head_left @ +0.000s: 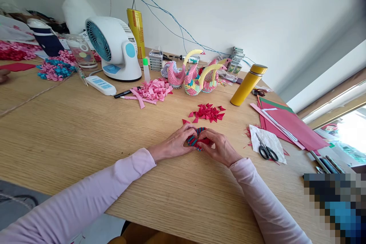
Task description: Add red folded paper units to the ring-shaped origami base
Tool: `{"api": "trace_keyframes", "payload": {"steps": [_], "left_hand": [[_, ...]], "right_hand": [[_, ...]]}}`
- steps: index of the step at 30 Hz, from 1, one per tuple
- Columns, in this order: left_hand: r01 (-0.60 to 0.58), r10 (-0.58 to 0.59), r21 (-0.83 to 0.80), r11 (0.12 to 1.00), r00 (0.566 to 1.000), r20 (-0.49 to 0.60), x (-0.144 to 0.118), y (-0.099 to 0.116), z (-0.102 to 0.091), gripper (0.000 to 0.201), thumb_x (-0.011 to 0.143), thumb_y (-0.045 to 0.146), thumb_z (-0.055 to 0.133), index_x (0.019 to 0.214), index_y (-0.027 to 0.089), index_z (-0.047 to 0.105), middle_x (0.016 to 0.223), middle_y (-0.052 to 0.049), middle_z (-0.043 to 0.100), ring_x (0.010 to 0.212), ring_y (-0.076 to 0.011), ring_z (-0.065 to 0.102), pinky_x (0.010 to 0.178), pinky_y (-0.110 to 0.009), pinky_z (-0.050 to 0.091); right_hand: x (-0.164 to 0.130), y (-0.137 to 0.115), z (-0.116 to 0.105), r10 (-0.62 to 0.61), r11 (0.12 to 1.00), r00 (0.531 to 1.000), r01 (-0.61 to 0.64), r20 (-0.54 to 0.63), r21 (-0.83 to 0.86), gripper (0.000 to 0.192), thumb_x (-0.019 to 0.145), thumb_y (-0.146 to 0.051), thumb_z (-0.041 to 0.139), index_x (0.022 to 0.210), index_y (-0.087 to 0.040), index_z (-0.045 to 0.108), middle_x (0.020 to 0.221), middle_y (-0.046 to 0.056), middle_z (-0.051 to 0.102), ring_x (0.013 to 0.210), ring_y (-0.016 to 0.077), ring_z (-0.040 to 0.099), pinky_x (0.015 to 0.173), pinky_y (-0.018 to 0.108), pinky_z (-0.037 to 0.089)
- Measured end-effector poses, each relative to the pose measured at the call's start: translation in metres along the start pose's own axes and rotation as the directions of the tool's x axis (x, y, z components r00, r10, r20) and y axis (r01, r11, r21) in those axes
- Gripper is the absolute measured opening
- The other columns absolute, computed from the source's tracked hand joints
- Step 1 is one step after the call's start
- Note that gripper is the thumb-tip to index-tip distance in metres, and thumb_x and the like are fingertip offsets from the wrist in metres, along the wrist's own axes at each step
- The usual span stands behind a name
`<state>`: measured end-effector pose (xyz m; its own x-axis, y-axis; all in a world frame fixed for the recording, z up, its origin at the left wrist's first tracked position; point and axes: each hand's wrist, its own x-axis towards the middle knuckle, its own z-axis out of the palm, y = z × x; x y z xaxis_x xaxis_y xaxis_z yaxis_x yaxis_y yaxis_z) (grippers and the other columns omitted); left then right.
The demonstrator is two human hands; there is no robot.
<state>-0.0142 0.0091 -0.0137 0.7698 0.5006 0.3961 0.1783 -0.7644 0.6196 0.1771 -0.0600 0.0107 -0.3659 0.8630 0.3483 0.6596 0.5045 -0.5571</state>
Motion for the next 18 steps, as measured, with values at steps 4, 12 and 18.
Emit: {"api": "trace_keyframes", "payload": {"steps": [4,12,18], "left_hand": [[0.005,-0.005,-0.003,1.0,1.0,-0.006,0.0,0.0,0.001,0.025,0.076,0.018,0.067,0.097,0.021,0.052,0.109,-0.005,0.048,0.101,-0.0192,0.052,0.088,-0.033,0.048],[0.003,-0.003,-0.021,1.0,1.0,0.009,0.001,-0.001,-0.002,0.029,0.076,0.023,0.069,0.101,0.02,0.053,0.112,-0.007,0.048,0.109,-0.0214,0.05,0.093,-0.035,0.046],[0.02,-0.019,-0.038,0.999,0.999,0.03,0.0,0.005,-0.008,0.028,0.081,0.032,0.064,0.104,0.02,0.055,0.118,-0.009,0.046,0.112,-0.0228,0.049,0.097,-0.039,0.044]], "right_hand": [[0.0,0.001,0.0,-0.02,1.0,1.0,0.02,-0.014,0.009,0.008,0.086,-0.025,0.057,0.088,-0.018,0.061,0.084,0.006,0.06,0.07,0.0141,0.058,0.06,0.025,0.048],[-0.006,-0.001,-0.004,0.013,0.992,0.992,0.003,-0.126,0.125,0.018,0.088,-0.028,0.055,0.102,-0.021,0.064,0.103,0.009,0.063,0.081,0.0162,0.064,0.063,0.027,0.055],[-0.011,0.004,-0.004,-0.064,0.995,0.988,0.073,-0.143,0.063,0.017,0.086,-0.024,0.057,0.099,-0.022,0.066,0.111,0.011,0.06,0.086,0.0181,0.064,0.066,0.031,0.057]]}}
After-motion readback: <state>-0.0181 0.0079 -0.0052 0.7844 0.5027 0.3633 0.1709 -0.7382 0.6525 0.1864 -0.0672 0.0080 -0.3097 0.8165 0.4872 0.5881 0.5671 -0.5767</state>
